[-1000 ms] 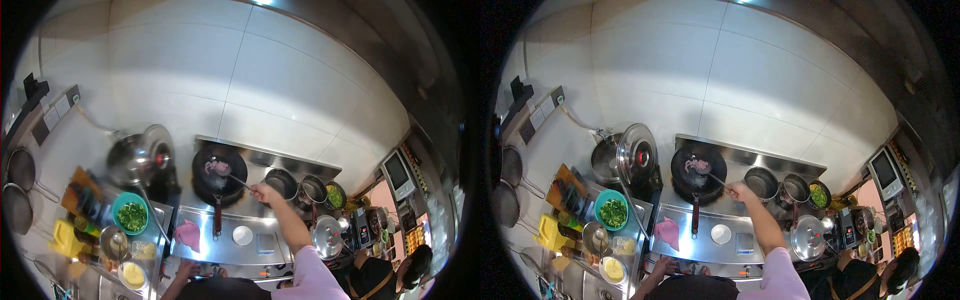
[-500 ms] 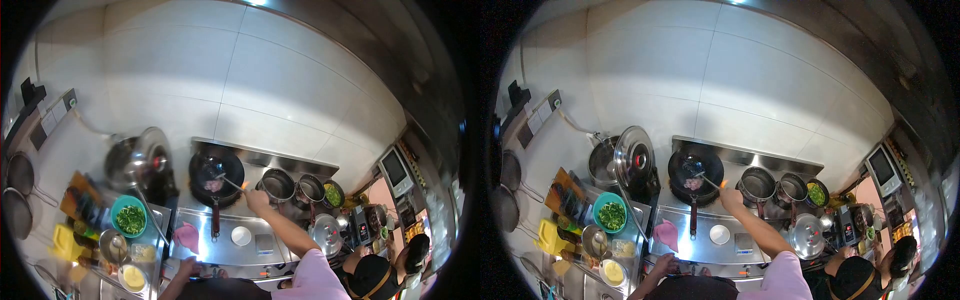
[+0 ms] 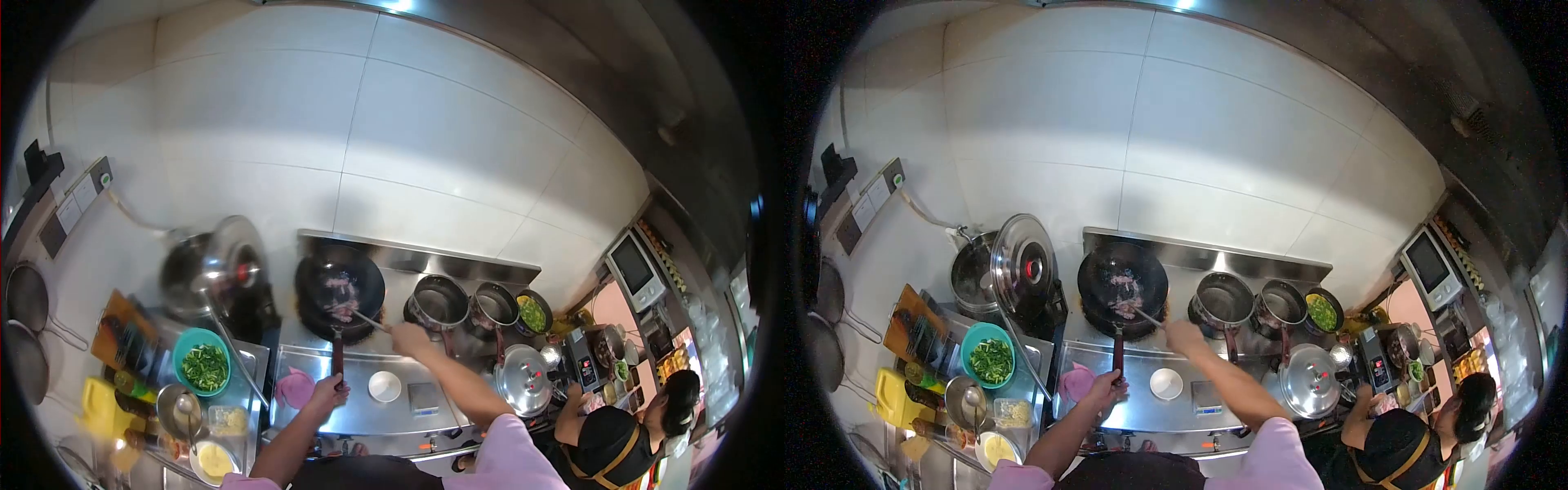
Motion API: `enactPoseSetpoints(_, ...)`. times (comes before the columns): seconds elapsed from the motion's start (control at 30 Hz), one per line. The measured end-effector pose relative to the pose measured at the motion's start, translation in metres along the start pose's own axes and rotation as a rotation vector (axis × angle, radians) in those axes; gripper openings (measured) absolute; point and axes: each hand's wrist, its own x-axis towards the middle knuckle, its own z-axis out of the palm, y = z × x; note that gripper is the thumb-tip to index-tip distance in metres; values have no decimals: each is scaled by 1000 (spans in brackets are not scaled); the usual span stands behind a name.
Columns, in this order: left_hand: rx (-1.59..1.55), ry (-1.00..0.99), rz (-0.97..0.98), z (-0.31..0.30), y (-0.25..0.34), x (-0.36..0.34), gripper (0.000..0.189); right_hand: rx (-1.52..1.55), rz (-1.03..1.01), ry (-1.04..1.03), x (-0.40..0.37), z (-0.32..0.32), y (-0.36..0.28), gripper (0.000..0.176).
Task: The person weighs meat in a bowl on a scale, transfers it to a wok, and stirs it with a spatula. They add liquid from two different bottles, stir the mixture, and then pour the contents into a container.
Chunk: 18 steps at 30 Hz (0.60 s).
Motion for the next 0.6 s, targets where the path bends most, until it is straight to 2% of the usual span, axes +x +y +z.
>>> enactPoseSetpoints(0.03,-10,1,-4,5,7,-15,31,-47,-6,38,-5,-6,8,30)
enactPoseSetpoints(0.13,-58,-4,6,1,18,-44,30,-152,39,-89,-31,-56,7,45)
enactPoseSetpoints(0.23,-66,-57,57,-4,22,-49,31,-192,-22,-126,-43,-82,5,41)
enactPoseSetpoints(0.3,-12,-73,79,0,22,-69,32,-113,-36,-8,-15,-43,6,24)
enactPoseSetpoints(0.33,-6,-62,72,3,20,-76,33,-74,-45,52,0,-23,4,22)
enactPoseSetpoints(0.53,-22,-45,46,-6,5,-82,34,127,153,169,47,25,-18,36)
enactPoseSetpoints(0.6,-51,-44,62,-8,6,-76,34,122,104,180,54,49,-17,37)
